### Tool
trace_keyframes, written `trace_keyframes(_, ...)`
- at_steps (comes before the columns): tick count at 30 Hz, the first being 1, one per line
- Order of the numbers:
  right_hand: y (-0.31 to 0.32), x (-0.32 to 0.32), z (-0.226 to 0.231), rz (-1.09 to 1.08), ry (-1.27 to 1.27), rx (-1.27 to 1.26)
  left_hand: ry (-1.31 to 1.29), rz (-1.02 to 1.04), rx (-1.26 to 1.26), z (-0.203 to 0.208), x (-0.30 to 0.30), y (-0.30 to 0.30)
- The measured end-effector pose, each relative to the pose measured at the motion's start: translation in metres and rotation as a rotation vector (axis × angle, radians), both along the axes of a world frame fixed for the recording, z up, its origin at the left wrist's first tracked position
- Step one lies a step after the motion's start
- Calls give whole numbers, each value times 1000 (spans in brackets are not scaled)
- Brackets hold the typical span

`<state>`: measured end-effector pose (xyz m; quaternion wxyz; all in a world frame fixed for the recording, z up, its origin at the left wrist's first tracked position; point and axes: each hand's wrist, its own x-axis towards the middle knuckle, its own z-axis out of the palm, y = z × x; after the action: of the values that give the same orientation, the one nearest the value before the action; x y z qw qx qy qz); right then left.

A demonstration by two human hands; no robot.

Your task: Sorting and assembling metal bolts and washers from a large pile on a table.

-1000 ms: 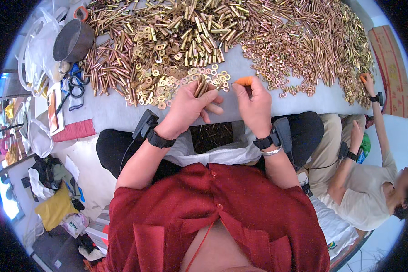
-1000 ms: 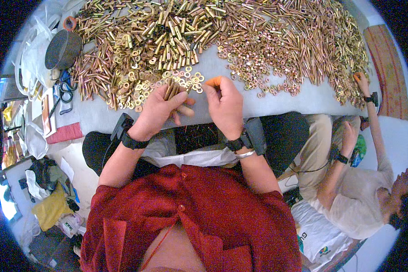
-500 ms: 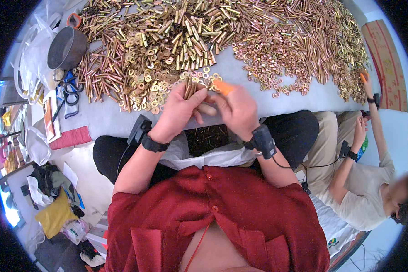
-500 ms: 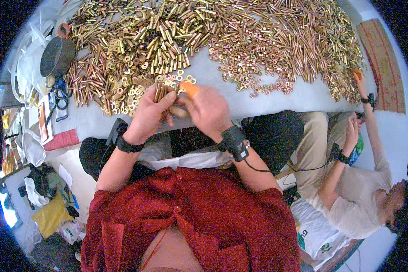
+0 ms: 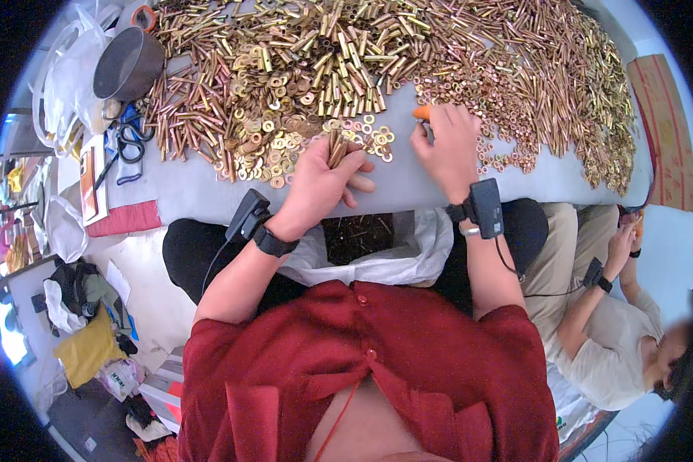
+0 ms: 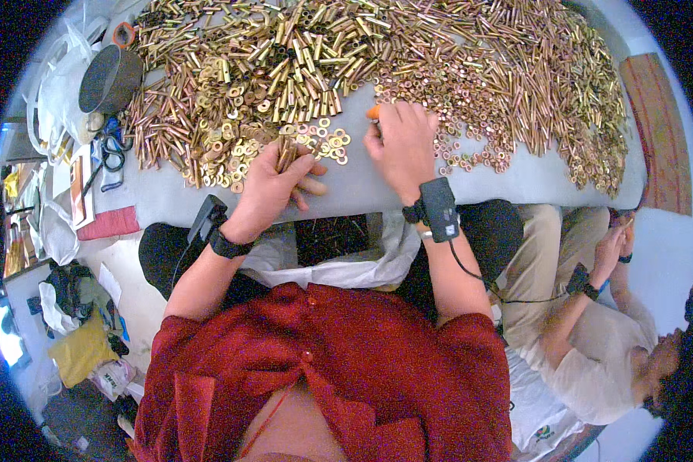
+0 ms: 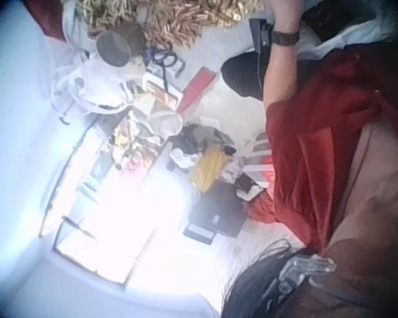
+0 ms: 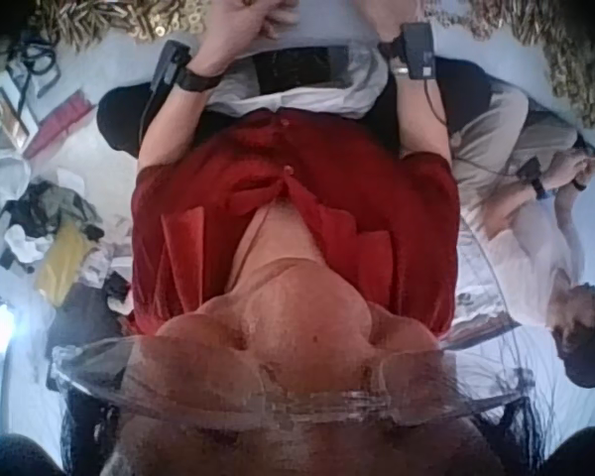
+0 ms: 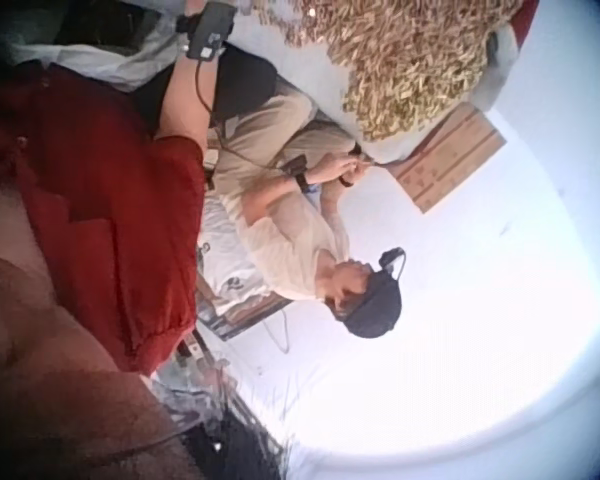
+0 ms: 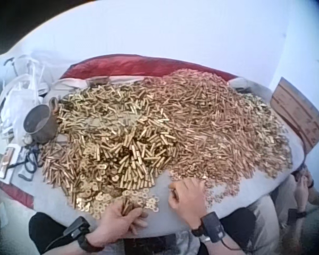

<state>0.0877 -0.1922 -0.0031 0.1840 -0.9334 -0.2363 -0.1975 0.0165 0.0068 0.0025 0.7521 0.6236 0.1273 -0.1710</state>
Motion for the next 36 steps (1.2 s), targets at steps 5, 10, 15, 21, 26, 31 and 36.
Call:
trace_keyframes(5, 25, -30, 3, 134, 492, 685, -17, -11, -3, 1, 0, -2)
trace_keyframes(10, 32, -42, 1, 186, 520, 754, -25, -7, 48, 3, -2, -5)
trace_keyframes(15, 29, -44, -1, 183, 475, 703, -188, 7, 263, -9, -6, -9)
trace_keyframes(21, 29, -39, 18, 197, 337, 407, -413, -30, 367, -13, -8, -9)
trace_keyframes(26, 31, -34, 19, 249, 349, 509, -163, 6, 191, -2, -3, -8)
trace_keyframes(31, 29, -39, 14, 238, 397, 584, -174, 3, 171, -5, -4, -9)
trace_keyframes(36, 30, -44, 7, 149, 514, 691, -571, 19, 508, -8, -6, -7)
